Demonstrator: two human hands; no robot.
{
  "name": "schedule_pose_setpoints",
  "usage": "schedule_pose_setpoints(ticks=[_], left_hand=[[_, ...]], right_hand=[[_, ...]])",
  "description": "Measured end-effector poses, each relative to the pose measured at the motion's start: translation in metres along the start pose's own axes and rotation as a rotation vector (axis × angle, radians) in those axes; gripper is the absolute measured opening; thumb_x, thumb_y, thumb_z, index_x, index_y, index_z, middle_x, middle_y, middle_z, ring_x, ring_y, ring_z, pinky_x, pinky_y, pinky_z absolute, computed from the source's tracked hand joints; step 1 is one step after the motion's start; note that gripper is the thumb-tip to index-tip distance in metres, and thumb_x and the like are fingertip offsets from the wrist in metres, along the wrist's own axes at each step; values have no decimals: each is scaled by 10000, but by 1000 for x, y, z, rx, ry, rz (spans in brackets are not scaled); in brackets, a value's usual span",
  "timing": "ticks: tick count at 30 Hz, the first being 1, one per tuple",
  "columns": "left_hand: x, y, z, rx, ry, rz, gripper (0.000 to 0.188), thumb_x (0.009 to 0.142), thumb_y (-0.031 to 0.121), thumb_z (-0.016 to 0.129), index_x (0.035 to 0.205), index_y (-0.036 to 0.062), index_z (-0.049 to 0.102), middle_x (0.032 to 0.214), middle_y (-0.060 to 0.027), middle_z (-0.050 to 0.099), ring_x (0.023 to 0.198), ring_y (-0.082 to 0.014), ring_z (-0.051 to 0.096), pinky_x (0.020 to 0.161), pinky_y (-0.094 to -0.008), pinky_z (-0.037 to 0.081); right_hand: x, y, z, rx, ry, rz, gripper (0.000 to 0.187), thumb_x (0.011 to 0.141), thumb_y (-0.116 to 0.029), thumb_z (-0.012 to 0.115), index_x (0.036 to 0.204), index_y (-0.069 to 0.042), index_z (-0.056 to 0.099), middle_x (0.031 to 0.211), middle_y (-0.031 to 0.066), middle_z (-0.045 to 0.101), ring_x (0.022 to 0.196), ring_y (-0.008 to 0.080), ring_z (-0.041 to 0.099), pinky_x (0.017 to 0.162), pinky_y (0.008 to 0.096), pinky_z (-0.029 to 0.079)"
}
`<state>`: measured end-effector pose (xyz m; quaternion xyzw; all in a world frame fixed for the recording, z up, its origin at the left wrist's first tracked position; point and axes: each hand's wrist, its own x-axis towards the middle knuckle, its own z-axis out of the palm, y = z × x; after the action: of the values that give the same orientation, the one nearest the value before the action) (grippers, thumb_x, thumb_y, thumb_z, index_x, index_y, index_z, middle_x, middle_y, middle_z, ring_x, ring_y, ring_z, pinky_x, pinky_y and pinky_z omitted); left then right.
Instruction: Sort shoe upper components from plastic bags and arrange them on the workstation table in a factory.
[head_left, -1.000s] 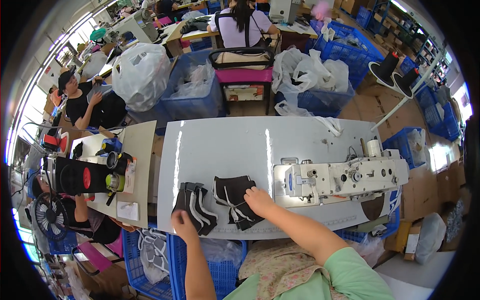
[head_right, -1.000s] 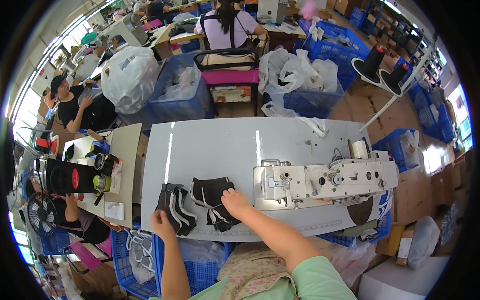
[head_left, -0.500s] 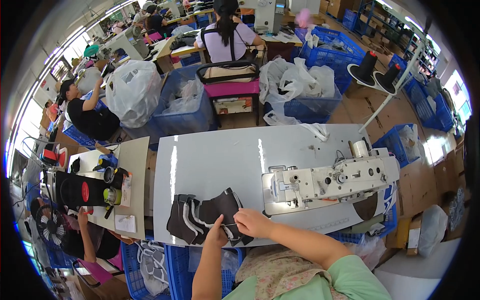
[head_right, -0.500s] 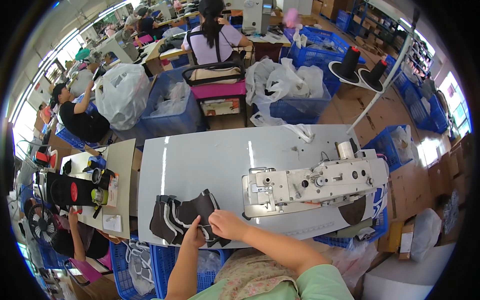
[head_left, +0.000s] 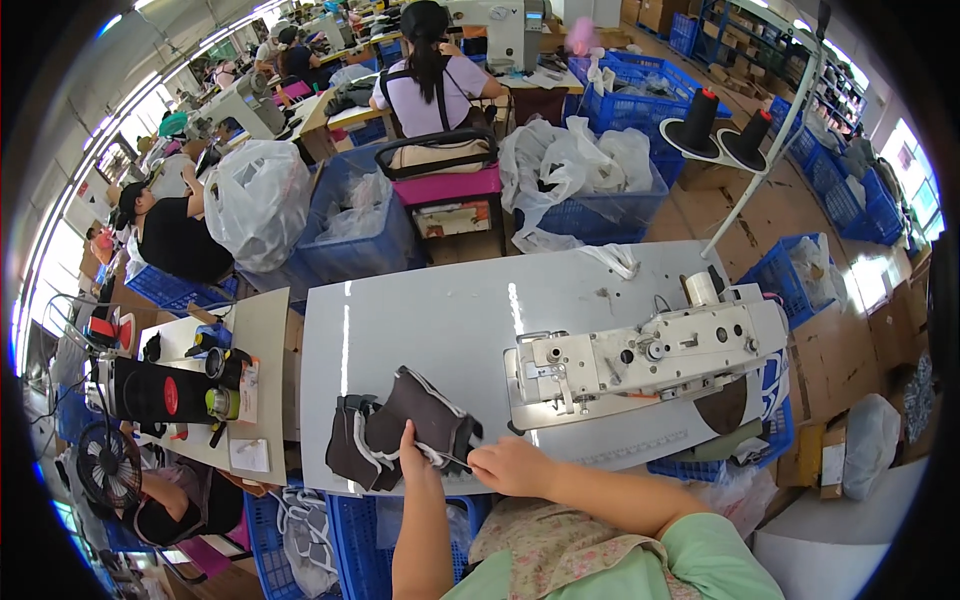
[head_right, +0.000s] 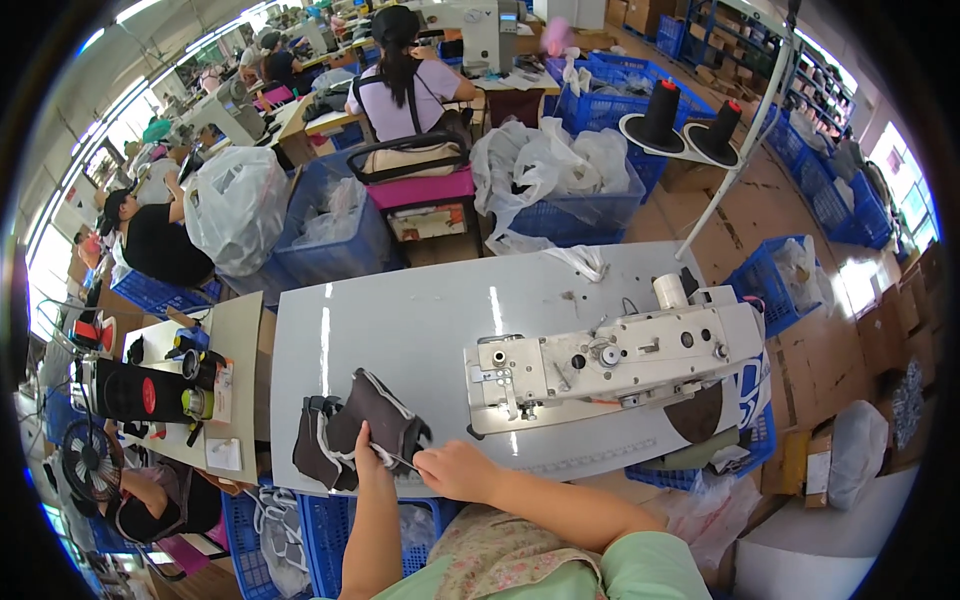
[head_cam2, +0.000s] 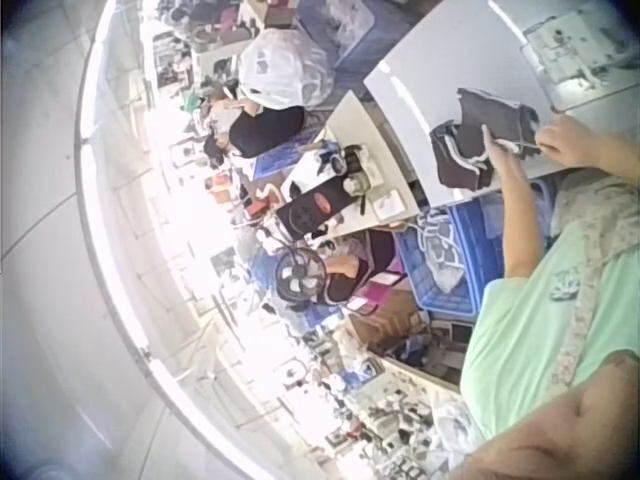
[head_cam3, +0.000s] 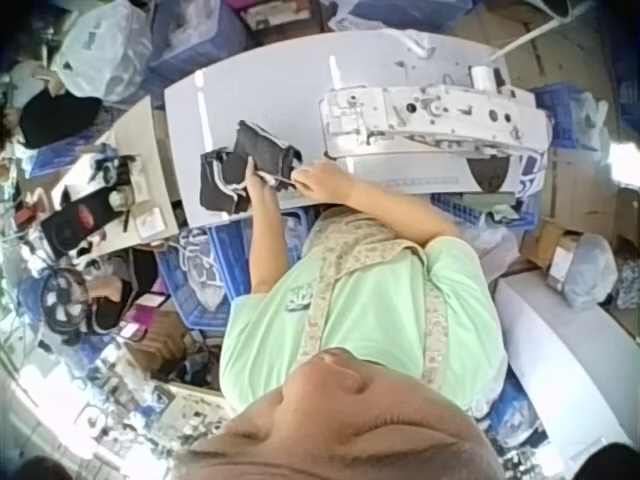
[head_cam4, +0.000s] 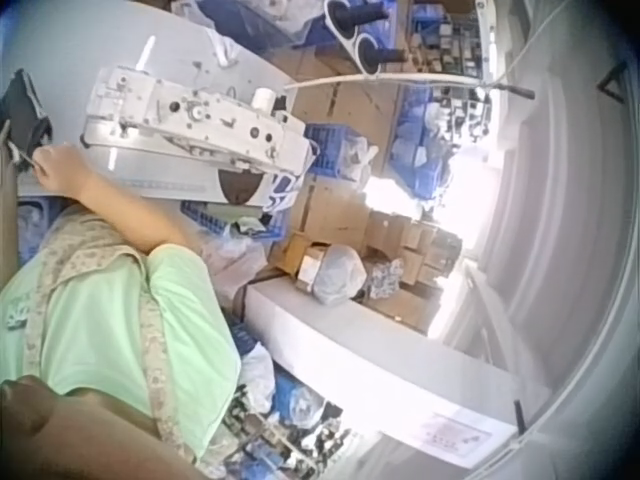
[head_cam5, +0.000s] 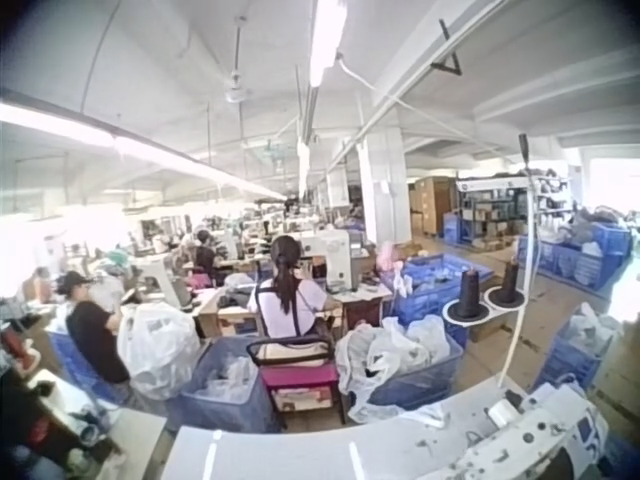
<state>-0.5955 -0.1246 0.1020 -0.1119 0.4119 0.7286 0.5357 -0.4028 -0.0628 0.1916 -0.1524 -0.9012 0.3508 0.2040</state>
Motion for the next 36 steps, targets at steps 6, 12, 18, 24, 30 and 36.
schedule_pose_setpoints(ticks=[6,12,18,24,30,36], left_hand=[[1,-14,25,-16,33,38,403,915,291,534,1190,-3,508,1178,-159,574,1062,-311,569,916,-456,461],[26,0,29,-39,-40,-93,462,937,348,473,1272,30,440,1263,-136,523,1141,-309,517,973,-462,412],[79,32,14,341,30,308,449,827,151,665,1219,34,481,1130,-153,578,1027,-272,579,845,-409,507],[126,50,-35,558,182,131,424,824,184,661,1159,-6,484,966,-86,592,841,-179,579,715,-327,503],[92,38,-29,1058,331,561,612,850,220,612,1317,-75,350,1248,-171,490,1090,-249,518,931,-297,404],[39,11,-38,1317,227,677,675,818,141,591,1382,-37,266,1379,-191,349,1208,-267,431,1005,-306,333]], right_hand=[[-19,4,33,59,-109,28,72,813,-156,525,806,-84,523,701,107,580,633,334,591,580,451,458],[-45,34,47,-83,-542,196,117,784,-205,546,821,-102,585,787,124,627,704,351,603,613,476,460],[-95,41,31,83,-389,498,107,776,-213,551,780,-122,606,753,96,634,729,330,609,626,448,466],[-153,61,-10,47,-167,755,112,770,-224,559,808,-139,623,779,79,648,731,293,616,638,427,474],[-233,98,-79,16,567,1113,181,782,-227,636,920,-111,652,762,81,654,668,190,622,594,326,470],[-263,157,-127,309,1060,1038,144,805,-83,627,886,36,629,693,78,630,542,121,574,507,263,453]])
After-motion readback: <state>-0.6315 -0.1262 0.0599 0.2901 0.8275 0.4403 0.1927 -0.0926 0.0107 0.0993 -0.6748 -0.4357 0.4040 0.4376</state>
